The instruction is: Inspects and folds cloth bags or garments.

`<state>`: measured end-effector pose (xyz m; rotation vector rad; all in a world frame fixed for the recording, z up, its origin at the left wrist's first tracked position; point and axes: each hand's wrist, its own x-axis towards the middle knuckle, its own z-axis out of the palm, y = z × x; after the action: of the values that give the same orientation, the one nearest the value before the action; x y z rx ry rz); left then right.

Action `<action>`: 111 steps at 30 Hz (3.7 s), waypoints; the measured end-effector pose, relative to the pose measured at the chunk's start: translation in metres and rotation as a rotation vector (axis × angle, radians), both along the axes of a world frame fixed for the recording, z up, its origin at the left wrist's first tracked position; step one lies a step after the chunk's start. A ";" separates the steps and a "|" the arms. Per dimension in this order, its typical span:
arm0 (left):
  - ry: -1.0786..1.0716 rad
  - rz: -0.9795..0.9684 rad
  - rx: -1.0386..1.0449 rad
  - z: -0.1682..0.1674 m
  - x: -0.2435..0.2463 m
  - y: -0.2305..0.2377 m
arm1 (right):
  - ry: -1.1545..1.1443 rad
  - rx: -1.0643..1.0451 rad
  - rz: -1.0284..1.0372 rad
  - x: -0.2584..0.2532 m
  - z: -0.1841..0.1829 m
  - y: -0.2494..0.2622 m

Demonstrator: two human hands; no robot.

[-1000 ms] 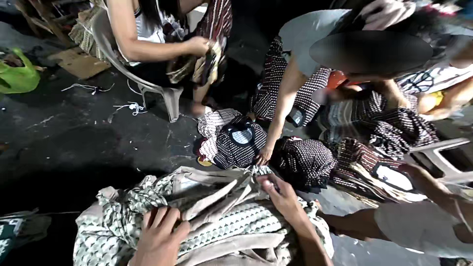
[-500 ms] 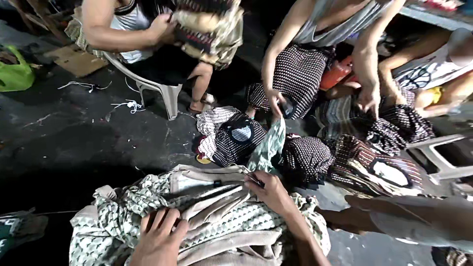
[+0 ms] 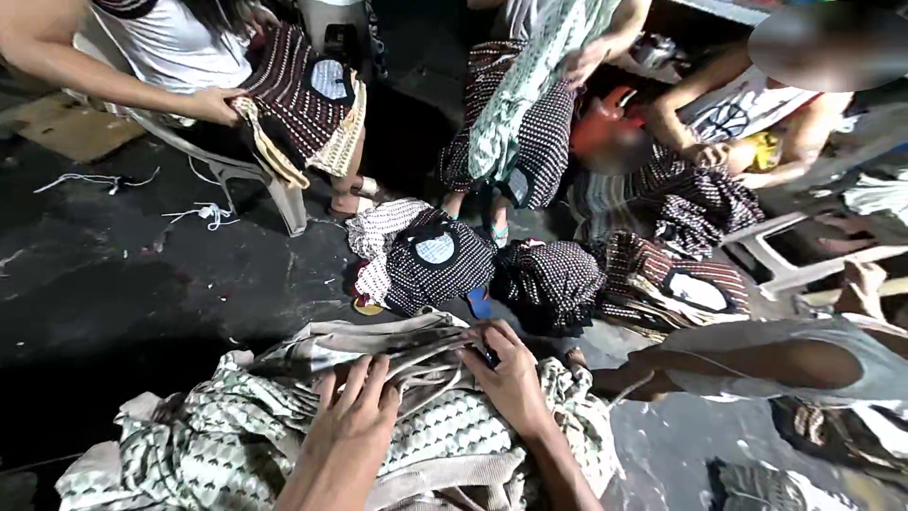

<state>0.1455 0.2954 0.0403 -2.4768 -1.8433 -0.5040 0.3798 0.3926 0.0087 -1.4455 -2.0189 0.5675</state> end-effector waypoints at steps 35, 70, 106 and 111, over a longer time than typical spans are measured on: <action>-0.442 0.107 -0.501 -0.025 -0.021 0.079 | -0.218 -0.166 0.225 -0.011 0.024 -0.026; -0.584 0.367 -0.572 -0.038 -0.031 0.085 | -0.900 -0.365 0.462 -0.116 0.047 0.042; -0.549 0.153 -0.625 -0.043 -0.005 0.111 | -0.150 -0.493 0.143 -0.039 0.030 0.039; -0.528 0.137 -0.608 -0.048 -0.003 0.109 | -0.622 -0.598 0.220 -0.054 0.051 0.038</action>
<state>0.1427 0.4045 -0.0081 -2.7164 -2.6932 -0.7395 0.3255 0.4305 0.0596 -1.9333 -2.6620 0.9679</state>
